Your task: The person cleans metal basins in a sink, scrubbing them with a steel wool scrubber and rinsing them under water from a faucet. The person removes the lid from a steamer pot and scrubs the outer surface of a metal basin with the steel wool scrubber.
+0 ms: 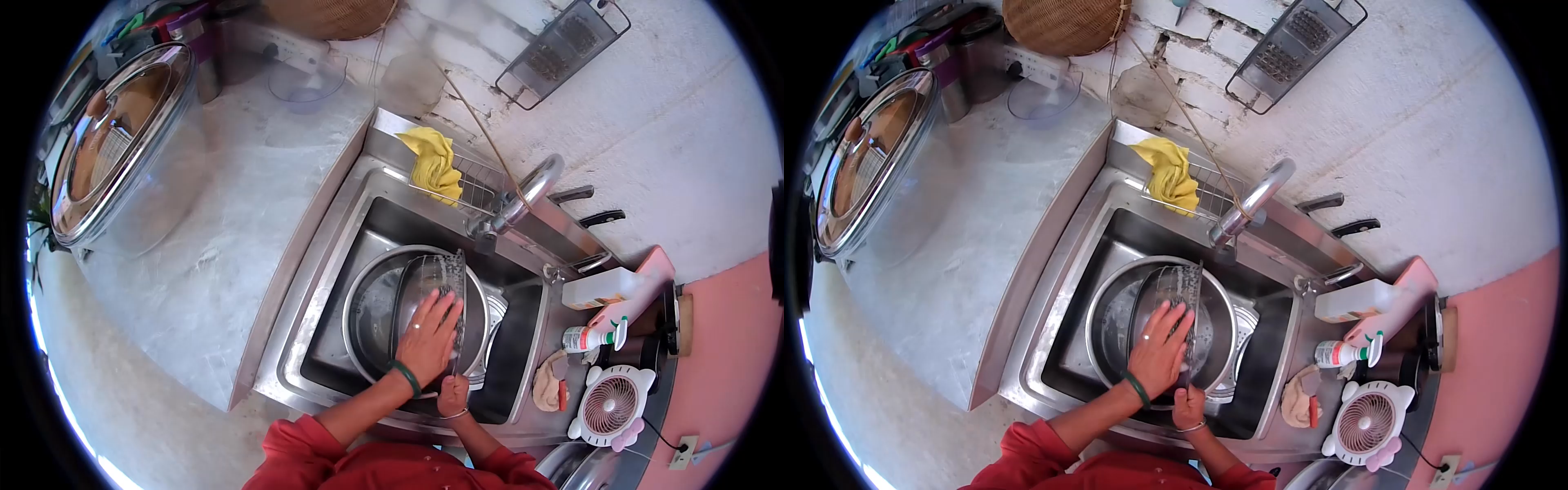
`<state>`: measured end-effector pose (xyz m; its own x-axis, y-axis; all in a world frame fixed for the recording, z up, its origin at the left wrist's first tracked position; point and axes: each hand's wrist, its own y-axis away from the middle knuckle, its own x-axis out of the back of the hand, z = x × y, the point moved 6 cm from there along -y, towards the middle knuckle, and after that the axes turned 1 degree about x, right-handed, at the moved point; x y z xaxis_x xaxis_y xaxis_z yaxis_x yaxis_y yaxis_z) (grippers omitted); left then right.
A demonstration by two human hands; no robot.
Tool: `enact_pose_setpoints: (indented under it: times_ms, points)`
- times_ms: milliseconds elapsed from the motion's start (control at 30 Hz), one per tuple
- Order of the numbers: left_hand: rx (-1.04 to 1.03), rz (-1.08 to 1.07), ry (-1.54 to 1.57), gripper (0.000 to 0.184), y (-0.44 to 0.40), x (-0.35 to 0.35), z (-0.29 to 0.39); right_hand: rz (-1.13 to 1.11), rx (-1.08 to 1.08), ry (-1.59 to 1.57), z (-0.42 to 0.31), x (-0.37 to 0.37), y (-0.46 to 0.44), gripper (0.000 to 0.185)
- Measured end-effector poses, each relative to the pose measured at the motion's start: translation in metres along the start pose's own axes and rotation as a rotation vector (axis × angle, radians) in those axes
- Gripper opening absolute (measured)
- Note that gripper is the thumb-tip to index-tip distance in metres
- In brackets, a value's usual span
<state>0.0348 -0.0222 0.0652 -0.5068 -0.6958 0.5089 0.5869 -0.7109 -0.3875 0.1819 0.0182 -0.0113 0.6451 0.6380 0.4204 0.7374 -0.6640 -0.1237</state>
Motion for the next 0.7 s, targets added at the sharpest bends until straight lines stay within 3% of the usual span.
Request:
enact_pose_setpoints:
  times_ms: [167,200,400,533,600,633,700]
  points:
    - [-0.04,0.073,-0.095,0.052,0.07,-0.013,0.01,-0.033,-0.119,-0.166,0.006,-0.005,0.011,0.043]
    - [-0.041,0.078,-0.106,0.051,0.067,-0.012,0.011,0.053,-0.135,-0.15,-0.002,-0.004,0.01,0.043]
    - [0.078,0.074,-0.079,0.037,-0.036,-0.014,-0.011,0.188,-0.144,0.009,0.006,0.002,0.014,0.044]
    - [0.138,-0.225,-0.044,0.029,-0.104,-0.082,-0.093,0.192,-0.132,0.012,0.0,-0.001,0.013,0.045]
    - [0.386,-0.718,-0.106,0.029,-0.137,-0.101,-0.112,0.226,-0.072,0.046,-0.005,-0.007,0.008,0.048]
    - [0.384,-0.721,-0.1,0.029,-0.147,-0.122,-0.137,0.228,-0.075,0.052,-0.008,-0.007,0.005,0.048]
    - [-0.245,-0.997,-0.494,0.021,-0.146,-0.195,-0.179,0.246,-0.059,0.069,-0.019,-0.008,0.001,0.049]
